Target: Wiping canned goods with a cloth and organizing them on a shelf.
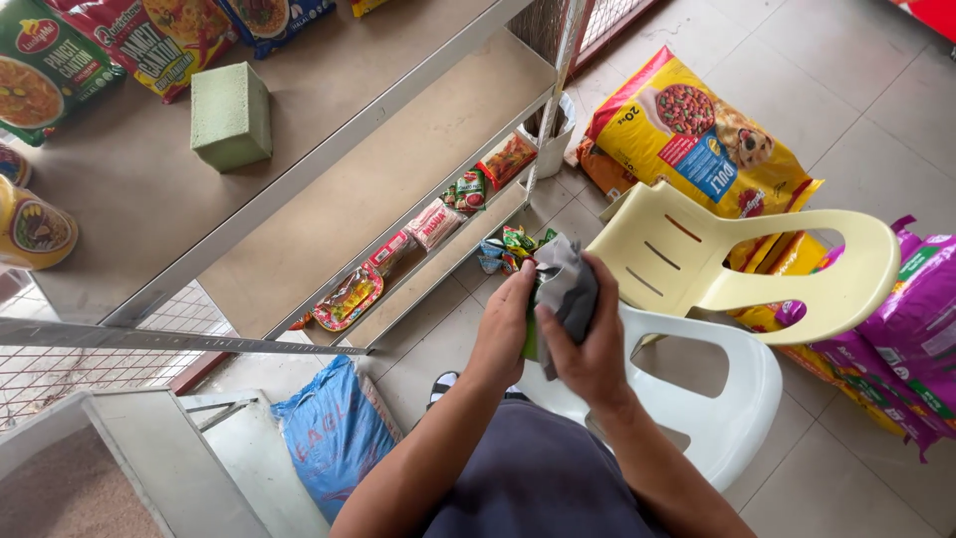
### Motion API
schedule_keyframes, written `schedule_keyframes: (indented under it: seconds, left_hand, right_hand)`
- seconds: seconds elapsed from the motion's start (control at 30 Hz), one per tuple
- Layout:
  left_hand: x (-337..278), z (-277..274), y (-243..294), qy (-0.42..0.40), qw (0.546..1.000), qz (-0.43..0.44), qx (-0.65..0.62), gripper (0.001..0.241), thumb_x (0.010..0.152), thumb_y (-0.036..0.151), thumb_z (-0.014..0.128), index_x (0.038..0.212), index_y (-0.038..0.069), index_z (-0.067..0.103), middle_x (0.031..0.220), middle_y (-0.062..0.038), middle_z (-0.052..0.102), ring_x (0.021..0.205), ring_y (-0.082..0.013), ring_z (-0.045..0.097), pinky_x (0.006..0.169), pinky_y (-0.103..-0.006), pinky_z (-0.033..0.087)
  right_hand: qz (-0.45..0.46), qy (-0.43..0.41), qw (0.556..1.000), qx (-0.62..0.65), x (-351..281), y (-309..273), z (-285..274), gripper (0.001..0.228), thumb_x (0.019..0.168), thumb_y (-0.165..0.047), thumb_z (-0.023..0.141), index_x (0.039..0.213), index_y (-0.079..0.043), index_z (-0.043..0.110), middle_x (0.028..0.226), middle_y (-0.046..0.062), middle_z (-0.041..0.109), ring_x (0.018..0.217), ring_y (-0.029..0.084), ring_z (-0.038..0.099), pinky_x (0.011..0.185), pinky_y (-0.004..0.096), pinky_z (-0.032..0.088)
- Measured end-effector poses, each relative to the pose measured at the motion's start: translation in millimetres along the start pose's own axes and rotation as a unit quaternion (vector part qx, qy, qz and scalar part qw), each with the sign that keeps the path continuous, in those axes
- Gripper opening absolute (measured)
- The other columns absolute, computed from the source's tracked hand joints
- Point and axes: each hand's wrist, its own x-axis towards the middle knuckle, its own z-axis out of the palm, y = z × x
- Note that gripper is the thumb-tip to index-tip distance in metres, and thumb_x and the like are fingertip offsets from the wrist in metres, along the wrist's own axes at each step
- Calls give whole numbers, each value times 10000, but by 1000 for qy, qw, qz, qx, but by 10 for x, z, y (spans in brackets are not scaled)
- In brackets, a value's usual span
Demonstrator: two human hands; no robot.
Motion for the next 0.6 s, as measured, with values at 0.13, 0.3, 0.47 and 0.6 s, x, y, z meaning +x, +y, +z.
schedule_keyframes:
  seconds: [0.13,0.3,0.47,0.6]
  left_hand:
    - [57,-42,22,24,999,26,36,371,1085,390,527,1136,43,648,1024,-28,661,917,-100,603,825,-279,508]
    - [66,-48,-248,60,984,113,125,370,1119,351,524,1130,11,669,1002,-3,653,922,-68,559,834,-241,485]
    - [-185,-331,124,-21,941,73,330,354,1076,309,562,1238,38,722,939,-26,631,873,-103,605,740,-267,499]
    - [-453,-1484,-9,176,917,-18,359,405,978,375,588,1251,107,719,906,-11,685,855,-111,640,733,-287,514]
  right_hand:
    - [-252,-24,959,-127,5,-328,-1,919,807,-202,780,1504,31,228,1463,297,374,1380,354,404,1142,420,346]
    - [-38,12,995,90,60,241,-44,784,898,-139,793,1512,-7,325,1345,130,544,1229,230,552,1065,354,462]
    - [166,2,917,363,242,528,-280,586,926,-182,751,1407,14,478,1180,124,649,1013,228,662,890,384,552]
    - [302,-85,740,595,288,508,-445,612,940,-349,687,1343,73,505,1136,204,690,951,280,737,852,405,604]
